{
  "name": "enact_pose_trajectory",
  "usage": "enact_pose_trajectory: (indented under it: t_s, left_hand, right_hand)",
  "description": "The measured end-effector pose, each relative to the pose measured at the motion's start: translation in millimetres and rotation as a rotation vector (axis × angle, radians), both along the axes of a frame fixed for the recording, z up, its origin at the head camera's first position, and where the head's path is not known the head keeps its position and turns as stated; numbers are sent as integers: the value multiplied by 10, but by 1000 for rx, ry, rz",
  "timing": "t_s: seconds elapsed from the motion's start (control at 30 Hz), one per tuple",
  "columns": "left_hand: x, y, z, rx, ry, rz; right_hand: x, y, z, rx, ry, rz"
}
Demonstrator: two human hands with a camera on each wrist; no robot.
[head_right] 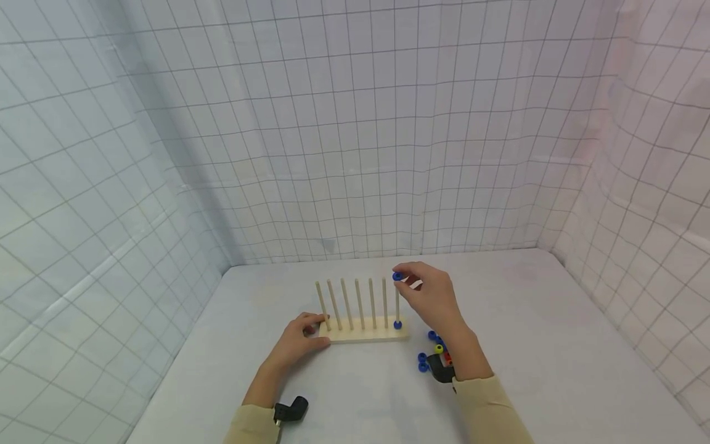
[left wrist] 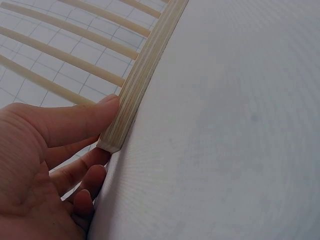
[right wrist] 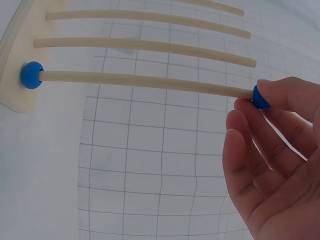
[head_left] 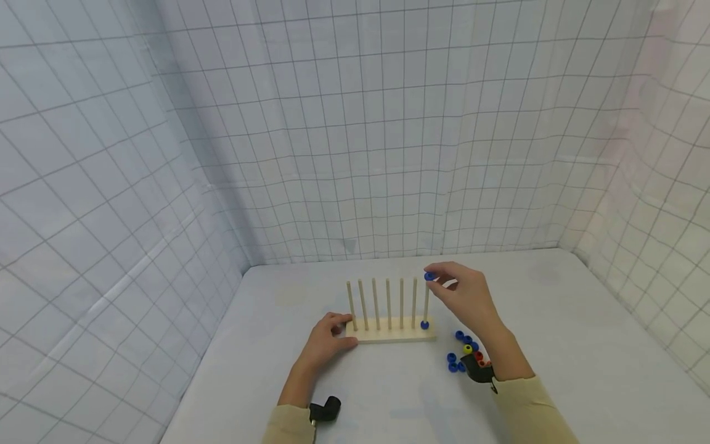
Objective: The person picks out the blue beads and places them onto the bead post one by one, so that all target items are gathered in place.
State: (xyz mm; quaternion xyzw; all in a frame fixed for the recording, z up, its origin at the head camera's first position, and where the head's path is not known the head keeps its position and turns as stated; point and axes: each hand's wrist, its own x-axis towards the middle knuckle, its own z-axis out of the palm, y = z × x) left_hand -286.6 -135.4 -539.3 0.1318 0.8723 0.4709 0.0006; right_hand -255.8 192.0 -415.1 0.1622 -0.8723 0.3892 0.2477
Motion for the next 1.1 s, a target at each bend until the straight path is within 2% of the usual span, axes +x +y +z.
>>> enact_pose_trajectory:
  t_s: [0.23,0.6,0.87,1.1]
  left_hand:
    - [8,0,9,-2,1,-7]
    - [6,1,20,-15,4,0]
    - [7,5,31,-9,-20,14]
    - [4,5,22,-8,-13,10]
  right_hand:
    - [-20,0,-29,6,-6,-1]
    - [-24,6,-51,17,-104,6]
    - [-41,7,-69,26,-111,4]
    - [-46,20,-87,23,-117,4]
